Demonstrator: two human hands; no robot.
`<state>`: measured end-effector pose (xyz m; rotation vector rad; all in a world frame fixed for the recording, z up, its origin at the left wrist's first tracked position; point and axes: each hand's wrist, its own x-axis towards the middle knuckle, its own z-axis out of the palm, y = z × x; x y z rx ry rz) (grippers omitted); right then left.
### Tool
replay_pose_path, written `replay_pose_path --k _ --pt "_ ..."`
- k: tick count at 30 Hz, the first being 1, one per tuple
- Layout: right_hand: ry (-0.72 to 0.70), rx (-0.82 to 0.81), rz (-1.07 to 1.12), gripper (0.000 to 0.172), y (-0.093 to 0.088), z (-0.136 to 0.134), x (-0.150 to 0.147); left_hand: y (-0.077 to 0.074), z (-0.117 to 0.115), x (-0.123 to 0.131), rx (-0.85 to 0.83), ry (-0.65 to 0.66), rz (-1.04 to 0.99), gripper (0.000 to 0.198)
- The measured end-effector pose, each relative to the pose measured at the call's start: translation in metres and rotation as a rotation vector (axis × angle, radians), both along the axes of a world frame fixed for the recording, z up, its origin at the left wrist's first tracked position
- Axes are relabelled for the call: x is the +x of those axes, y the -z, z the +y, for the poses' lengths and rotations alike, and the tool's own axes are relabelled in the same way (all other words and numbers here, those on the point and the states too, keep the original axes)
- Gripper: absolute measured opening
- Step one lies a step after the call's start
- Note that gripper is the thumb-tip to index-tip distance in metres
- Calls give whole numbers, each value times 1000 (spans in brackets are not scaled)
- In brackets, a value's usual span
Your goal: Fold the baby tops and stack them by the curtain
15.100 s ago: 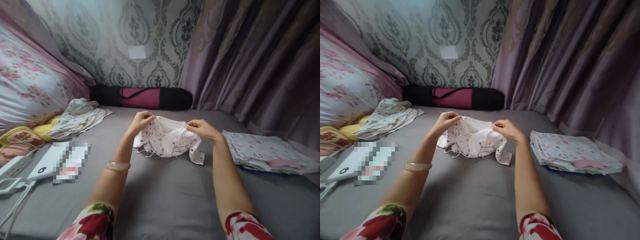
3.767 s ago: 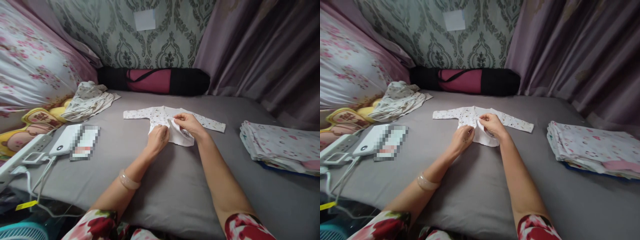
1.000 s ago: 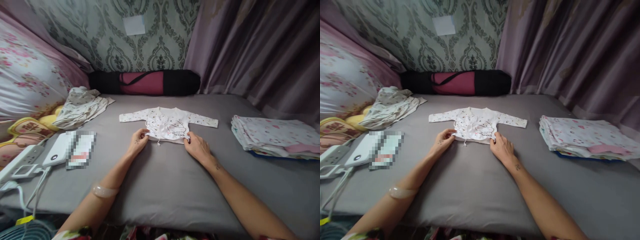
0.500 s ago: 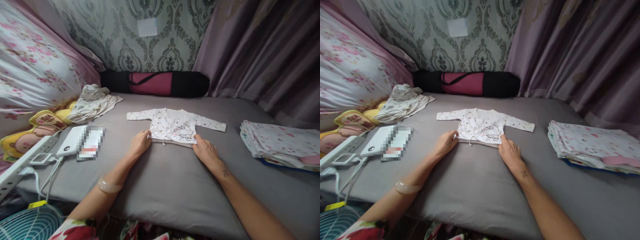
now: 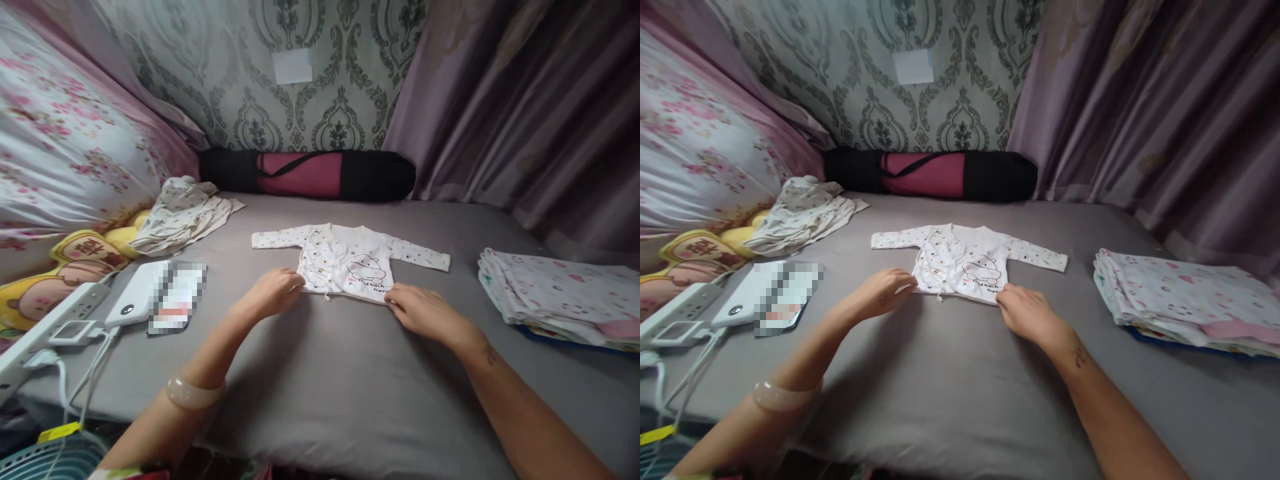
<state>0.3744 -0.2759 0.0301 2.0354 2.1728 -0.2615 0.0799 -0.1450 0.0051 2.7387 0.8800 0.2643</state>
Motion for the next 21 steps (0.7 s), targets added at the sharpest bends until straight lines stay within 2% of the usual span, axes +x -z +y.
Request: replay_pose_path --k 2,4,7,10,13,16,19,21 --pt "37 -33 12 26 -13 20 -2 -5 4 27 -5 -111 -29 24" --pt "62 -5 69 26 -18 48 -5 -4 9 61 -50 -245 -47 24" --pt "84 128 230 28 -8 98 -12 5 16 107 -84 -489 -55 25" --pt "125 238 312 36 11 139 -20 16 17 133 -118 -622 -17 28" --pt "119 210 332 45 26 162 -28 24 15 139 -114 -630 -25 25" --pt "172 130 326 49 35 173 -31 30 15 139 -84 -621 -62 20" --pt "228 114 397 48 45 184 -26 33 15 139 -44 -575 -81 16" --pt "254 135 491 41 52 193 -21 33 13 139 -24 -517 -88 17"
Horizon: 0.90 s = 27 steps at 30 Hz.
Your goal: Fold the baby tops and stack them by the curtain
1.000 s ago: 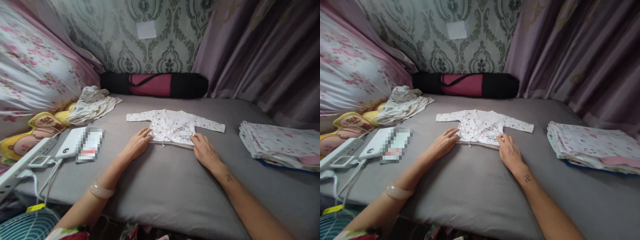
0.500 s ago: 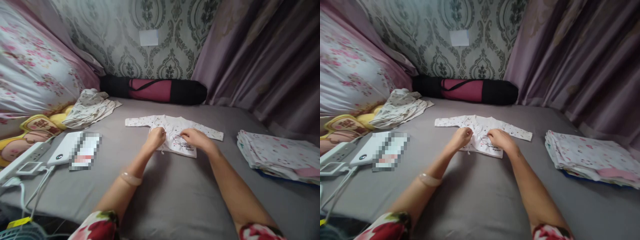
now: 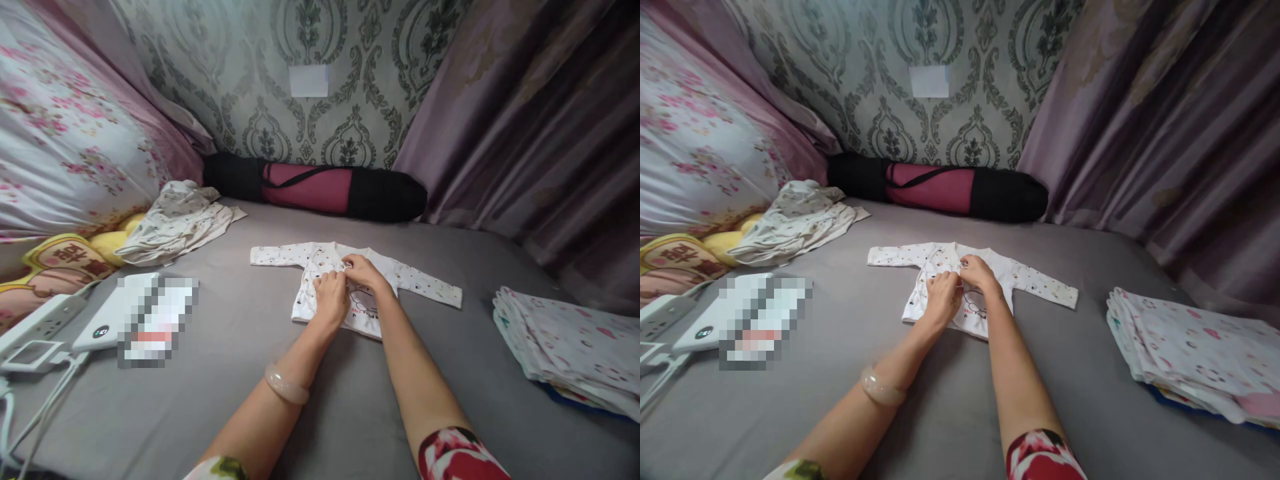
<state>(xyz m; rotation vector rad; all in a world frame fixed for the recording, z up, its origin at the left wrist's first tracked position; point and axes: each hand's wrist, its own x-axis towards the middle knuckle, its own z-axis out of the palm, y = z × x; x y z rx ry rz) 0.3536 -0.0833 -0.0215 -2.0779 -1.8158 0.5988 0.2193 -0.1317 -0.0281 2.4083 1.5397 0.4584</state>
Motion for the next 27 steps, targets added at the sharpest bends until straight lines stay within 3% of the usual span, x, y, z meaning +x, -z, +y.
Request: replay_pose_path --k 4,8,12,16,20,27 --pt "136 19 51 31 4 20 4 -2 -5 3 12 95 3 20" --pt "111 -142 -11 26 -6 33 0 -4 -4 5 41 117 -46 22" --pt "38 -184 -41 20 -17 34 -4 -9 12 -10 36 -55 -58 23" --pt "-27 -98 -162 16 -20 28 -6 -12 29 -38 -59 -176 6 28" --pt "-86 -69 -238 13 -19 26 -6 -7 38 -56 -191 -140 14 33" --pt "48 -114 -352 21 -23 24 -2 -16 45 -71 -327 3 125 51"
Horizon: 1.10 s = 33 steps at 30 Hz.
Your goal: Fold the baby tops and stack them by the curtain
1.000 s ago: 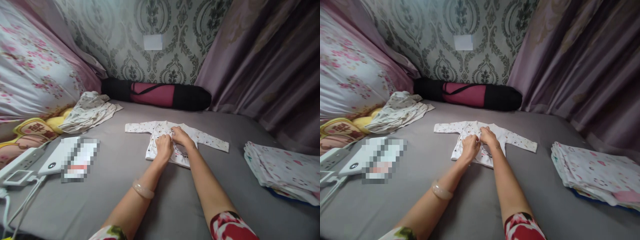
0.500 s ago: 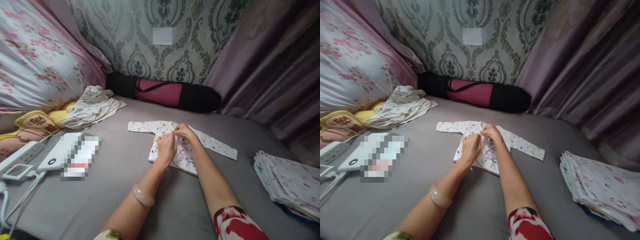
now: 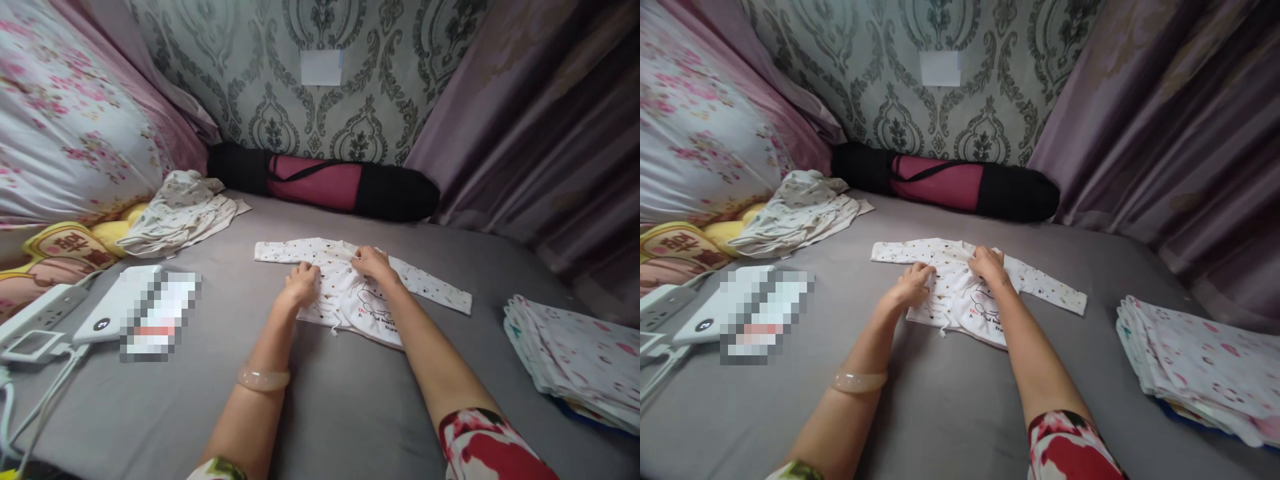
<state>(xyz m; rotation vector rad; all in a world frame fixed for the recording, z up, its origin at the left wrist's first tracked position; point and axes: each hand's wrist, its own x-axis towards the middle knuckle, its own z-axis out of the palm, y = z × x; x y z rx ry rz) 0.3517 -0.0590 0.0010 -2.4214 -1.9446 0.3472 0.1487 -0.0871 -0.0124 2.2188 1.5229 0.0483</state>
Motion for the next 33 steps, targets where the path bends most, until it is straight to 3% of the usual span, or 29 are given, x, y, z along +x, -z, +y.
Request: replay_pose_path --k 4,10,12,15,18,22,27,30,33 --pt "-15 -67 11 19 -2 6 0 -9 0 -2 2 47 63 53" --pt "-52 -183 189 13 -2 32 5 -7 -1 8 151 -60 -33 26" --pt "-26 -146 239 22 2 40 3 -2 -2 14 249 -25 -108 27" --pt "36 -31 201 37 9 48 -7 11 -5 25 328 136 -191 37" --pt "29 40 150 34 15 48 -17 25 -11 36 314 198 -153 43" --pt "-24 131 38 31 22 42 -21 37 -15 44 243 171 -54 53" --pt "-129 251 -78 31 36 35 -21 40 -12 44 184 153 -34 53" --pt "-89 306 -3 32 41 37 -18 37 -5 41 176 143 -85 46" --pt "-90 234 167 37 36 43 -5 30 1 38 195 116 -212 33"
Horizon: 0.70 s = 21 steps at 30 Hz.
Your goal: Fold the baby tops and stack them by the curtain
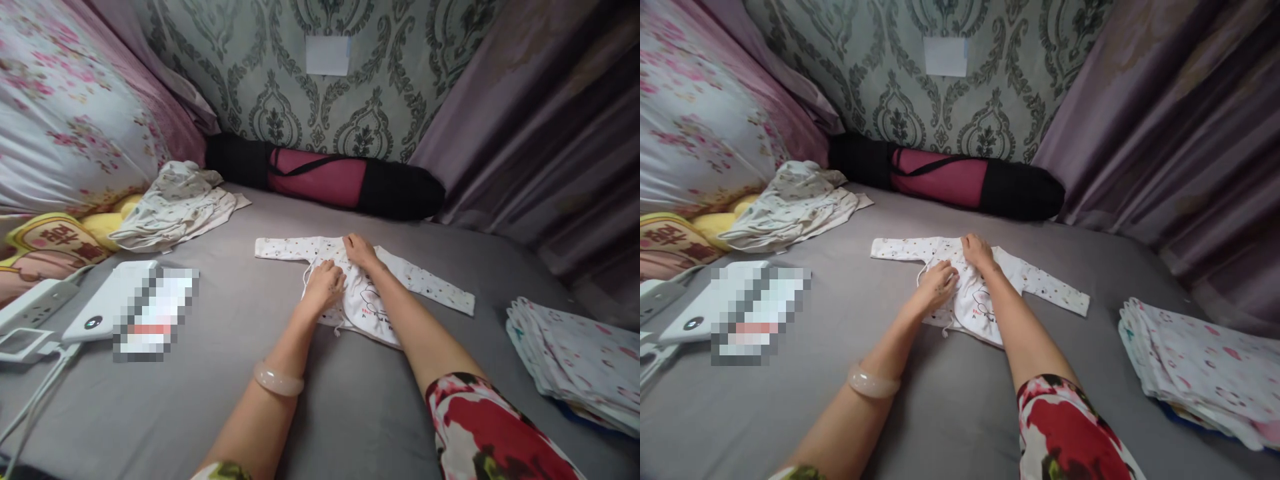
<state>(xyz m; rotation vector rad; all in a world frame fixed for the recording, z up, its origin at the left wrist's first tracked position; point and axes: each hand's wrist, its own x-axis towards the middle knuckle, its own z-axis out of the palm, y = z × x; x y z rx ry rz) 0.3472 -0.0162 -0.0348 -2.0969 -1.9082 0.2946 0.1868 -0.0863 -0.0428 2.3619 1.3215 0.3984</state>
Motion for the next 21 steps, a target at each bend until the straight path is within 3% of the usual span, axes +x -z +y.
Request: replay_pose_path --k 4,7,14,18,21 --pt "-85 -135 166 38 -15 -4 30 -9 0 -1 -8 -70 -120 30" --pt "-182 -170 102 32 -24 -24 46 -13 -6 0 -16 -107 -87 33" --pt "-222 -176 -293 30 -34 -64 38 -18 -20 7 -54 -106 36 28" --pt "-228 -186 -333 24 -36 -63 38 -19 -21 7 -81 -114 54 23" --pt "-220 -199 -238 20 -35 -58 44 -19 -20 6 -80 -106 42 22"
